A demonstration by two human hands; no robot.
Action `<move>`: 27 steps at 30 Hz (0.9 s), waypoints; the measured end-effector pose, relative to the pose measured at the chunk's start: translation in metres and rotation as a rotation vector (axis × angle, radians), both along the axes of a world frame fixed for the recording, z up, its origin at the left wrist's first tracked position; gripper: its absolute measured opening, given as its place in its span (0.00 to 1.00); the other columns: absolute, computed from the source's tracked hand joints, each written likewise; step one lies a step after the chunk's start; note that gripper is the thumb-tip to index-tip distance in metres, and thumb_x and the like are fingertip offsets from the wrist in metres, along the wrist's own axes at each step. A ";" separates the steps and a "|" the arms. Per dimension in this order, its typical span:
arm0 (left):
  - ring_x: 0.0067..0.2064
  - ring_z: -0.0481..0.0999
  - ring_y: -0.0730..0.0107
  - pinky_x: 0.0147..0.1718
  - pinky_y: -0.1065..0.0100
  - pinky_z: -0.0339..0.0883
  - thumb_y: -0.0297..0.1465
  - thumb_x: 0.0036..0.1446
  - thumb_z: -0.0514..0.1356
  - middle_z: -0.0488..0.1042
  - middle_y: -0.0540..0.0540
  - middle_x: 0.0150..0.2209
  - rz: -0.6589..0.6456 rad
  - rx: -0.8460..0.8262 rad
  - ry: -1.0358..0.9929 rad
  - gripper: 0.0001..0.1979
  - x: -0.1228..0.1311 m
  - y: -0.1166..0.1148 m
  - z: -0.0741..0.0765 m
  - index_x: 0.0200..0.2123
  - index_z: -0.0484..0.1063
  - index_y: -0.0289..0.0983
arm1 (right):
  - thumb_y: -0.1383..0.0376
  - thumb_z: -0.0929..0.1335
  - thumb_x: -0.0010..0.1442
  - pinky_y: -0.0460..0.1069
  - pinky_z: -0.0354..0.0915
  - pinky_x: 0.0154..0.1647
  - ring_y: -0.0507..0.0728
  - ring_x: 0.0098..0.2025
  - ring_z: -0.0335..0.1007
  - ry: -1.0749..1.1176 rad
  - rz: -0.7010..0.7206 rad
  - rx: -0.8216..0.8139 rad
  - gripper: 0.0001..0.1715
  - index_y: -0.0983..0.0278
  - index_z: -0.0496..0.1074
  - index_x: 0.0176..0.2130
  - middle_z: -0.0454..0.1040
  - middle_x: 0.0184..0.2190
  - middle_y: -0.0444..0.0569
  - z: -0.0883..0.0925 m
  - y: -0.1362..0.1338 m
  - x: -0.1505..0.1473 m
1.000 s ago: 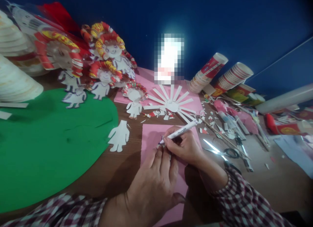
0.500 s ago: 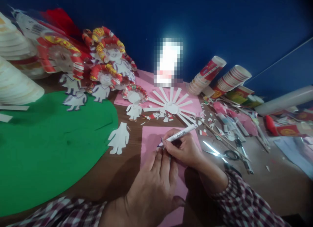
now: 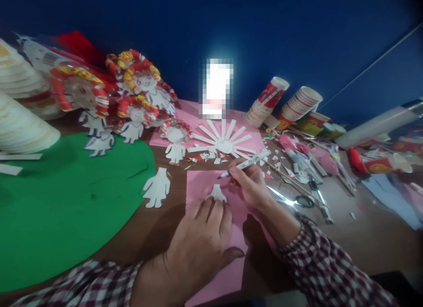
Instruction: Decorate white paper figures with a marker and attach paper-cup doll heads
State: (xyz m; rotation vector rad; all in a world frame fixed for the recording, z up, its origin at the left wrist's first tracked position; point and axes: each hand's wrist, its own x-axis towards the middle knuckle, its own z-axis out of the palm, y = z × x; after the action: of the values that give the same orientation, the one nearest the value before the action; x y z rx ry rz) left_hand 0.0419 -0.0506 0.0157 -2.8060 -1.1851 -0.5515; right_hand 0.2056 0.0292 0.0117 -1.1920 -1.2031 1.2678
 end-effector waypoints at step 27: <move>0.43 0.77 0.61 0.41 0.66 0.66 0.30 0.61 0.52 0.79 0.43 0.41 0.205 -0.333 -0.007 0.14 -0.004 0.088 0.043 0.42 0.77 0.38 | 0.52 0.73 0.46 0.42 0.45 0.13 0.44 0.14 0.50 0.410 -0.199 -0.034 0.24 0.62 0.59 0.22 0.59 0.12 0.35 0.012 0.013 0.008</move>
State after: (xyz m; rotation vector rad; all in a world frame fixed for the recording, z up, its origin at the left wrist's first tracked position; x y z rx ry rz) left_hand 0.0375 0.0373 0.0592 -2.8871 -1.6830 -0.3800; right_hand 0.2131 0.0423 0.0234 -0.9861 -0.7479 1.3057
